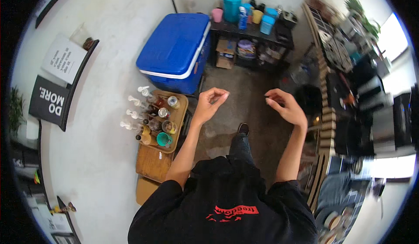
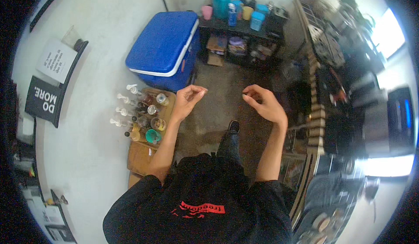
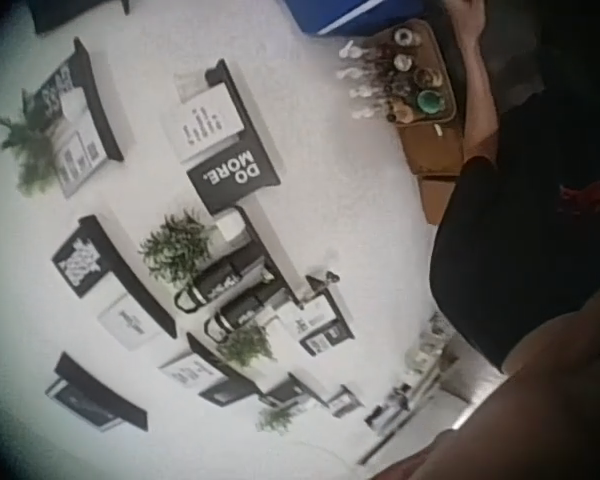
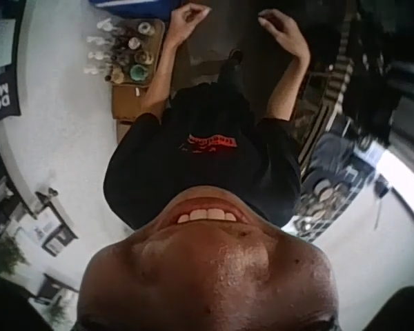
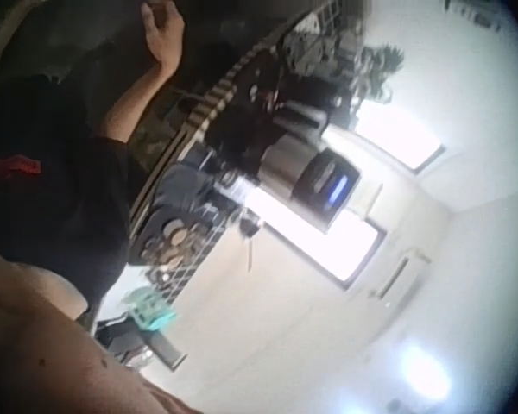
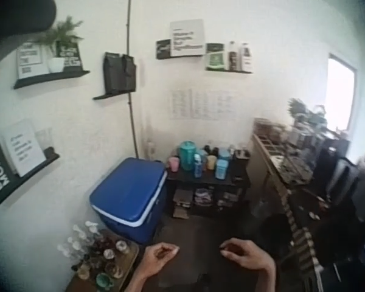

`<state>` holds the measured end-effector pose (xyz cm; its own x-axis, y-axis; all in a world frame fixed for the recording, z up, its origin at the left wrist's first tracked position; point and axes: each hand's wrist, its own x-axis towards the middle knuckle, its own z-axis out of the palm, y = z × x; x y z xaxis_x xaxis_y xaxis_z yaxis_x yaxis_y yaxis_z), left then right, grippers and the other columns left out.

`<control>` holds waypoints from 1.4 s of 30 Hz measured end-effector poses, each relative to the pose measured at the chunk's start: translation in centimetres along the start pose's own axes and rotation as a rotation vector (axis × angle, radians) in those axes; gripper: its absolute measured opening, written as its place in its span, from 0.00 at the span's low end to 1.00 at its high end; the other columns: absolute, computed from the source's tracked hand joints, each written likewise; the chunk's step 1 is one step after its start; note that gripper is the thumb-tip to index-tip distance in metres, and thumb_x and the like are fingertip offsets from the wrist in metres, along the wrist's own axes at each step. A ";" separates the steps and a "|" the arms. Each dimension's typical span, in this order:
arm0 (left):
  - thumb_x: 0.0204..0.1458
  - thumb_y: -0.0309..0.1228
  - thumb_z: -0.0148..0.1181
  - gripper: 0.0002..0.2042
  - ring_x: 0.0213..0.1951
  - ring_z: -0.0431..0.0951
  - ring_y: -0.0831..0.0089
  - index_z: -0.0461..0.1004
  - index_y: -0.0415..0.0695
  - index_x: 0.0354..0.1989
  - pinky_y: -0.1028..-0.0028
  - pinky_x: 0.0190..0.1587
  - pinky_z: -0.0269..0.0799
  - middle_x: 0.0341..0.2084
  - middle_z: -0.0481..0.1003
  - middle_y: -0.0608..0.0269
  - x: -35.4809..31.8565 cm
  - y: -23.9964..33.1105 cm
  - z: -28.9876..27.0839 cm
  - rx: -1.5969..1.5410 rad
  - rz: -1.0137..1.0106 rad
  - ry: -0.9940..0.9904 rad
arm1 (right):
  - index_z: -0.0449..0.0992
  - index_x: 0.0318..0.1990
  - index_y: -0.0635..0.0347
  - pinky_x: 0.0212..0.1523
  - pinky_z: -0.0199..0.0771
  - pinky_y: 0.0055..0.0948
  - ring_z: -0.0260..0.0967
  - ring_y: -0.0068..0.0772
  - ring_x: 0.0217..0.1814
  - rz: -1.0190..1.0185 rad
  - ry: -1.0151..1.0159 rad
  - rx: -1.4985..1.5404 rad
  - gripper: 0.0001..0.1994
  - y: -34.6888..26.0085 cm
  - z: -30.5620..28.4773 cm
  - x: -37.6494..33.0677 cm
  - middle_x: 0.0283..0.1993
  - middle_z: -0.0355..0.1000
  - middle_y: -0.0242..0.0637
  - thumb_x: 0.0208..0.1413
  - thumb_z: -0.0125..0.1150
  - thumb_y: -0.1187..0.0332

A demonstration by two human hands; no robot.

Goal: Preparing multiple coffee drinks by pouring liquids, adding ice, and mixing ingredients.

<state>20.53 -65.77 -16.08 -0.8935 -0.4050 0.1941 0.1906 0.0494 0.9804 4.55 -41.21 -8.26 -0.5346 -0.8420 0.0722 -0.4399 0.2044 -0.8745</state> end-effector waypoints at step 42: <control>0.54 0.41 0.56 0.33 0.72 0.40 0.60 0.54 0.39 0.66 0.53 0.68 0.49 0.70 0.45 0.60 29.2 2.6 -24.7 -0.318 0.234 1.008 | 0.74 0.38 0.65 0.38 0.73 0.23 0.73 0.25 0.35 0.684 -0.165 0.648 0.08 23.7 3.6 11.1 0.33 0.74 0.36 0.65 0.51 0.70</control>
<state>4.97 -99.99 -8.67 -0.1036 -0.9878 0.1166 0.5393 0.0427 0.8410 -9.23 -47.50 -29.93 -0.3975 -0.7128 -0.5778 0.4413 0.4035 -0.8015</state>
